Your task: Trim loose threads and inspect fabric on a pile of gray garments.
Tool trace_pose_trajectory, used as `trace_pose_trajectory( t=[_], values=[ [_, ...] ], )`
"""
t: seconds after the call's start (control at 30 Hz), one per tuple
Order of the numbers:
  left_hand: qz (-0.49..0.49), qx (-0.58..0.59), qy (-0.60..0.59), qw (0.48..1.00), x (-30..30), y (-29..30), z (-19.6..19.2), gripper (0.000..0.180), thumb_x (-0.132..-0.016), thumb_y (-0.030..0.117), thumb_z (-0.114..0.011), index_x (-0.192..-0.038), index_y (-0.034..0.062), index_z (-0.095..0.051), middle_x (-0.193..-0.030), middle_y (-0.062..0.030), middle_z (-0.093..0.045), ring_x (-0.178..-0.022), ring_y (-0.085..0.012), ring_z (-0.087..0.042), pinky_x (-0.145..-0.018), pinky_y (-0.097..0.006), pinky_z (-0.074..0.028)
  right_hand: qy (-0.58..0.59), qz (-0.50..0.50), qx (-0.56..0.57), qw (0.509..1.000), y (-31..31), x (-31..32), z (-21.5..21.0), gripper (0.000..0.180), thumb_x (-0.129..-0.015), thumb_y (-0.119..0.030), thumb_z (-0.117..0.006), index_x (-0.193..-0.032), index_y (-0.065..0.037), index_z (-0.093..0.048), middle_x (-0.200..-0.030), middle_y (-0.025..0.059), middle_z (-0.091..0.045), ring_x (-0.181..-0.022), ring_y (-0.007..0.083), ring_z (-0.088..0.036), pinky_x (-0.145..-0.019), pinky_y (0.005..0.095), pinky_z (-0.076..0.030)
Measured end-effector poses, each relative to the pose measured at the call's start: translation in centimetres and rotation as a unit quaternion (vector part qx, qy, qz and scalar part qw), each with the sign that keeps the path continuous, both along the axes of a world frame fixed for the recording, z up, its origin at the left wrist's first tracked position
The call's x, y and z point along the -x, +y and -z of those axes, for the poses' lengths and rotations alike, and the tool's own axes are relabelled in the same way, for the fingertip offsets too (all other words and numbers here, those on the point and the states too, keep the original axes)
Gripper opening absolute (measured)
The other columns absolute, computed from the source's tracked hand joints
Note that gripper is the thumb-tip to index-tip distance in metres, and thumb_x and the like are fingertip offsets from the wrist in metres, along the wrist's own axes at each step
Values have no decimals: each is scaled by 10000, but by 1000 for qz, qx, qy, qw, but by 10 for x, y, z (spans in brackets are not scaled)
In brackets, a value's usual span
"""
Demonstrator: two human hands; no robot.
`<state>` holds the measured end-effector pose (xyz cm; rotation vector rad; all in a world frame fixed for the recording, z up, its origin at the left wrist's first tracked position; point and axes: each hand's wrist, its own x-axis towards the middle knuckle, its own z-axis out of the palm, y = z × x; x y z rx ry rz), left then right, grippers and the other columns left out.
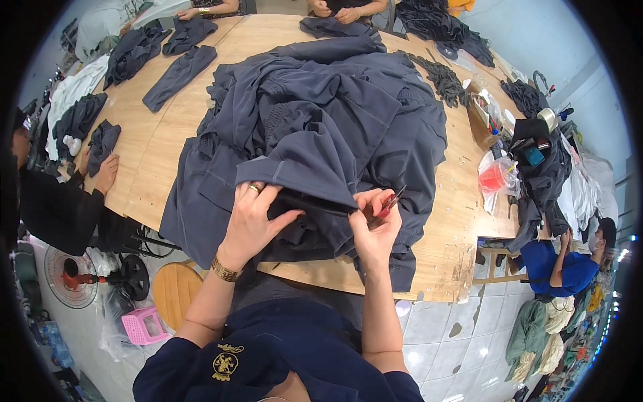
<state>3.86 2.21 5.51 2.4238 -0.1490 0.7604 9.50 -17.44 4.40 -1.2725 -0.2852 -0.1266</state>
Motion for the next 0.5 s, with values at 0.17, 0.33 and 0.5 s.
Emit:
trace_pose_trajectory(
  t=[0.17,0.33,0.5],
  values=[
    [61,-33,-14,997,-2,9,4,229,-715,60,-694,-936,50,-632,-852,-91,-611,-808,-261,-576,-759,-333,-449,50,33,-21,998,-4,-12,3,266,-703,129,-498,-758,-81,-344,-803,30,-463,-733,74,-438,-669,184,-359],
    [113,24,-68,991,3,2,-1,205,-675,-36,-694,-859,50,-666,-800,-55,-629,-820,-231,-621,-765,-335,-478,-15,18,247,969,2,-13,13,249,-712,8,-634,-868,-28,-443,-773,11,-445,-699,97,-429,-641,228,-374],
    [101,28,-88,991,16,-4,9,252,-667,-56,-698,-892,53,-669,-889,-69,-619,-911,-274,-617,-814,-355,-486,-135,45,408,902,18,-19,7,354,-700,-74,-729,-881,14,-438,-874,132,-438,-758,279,-469,-689,340,-414]
  ],
)
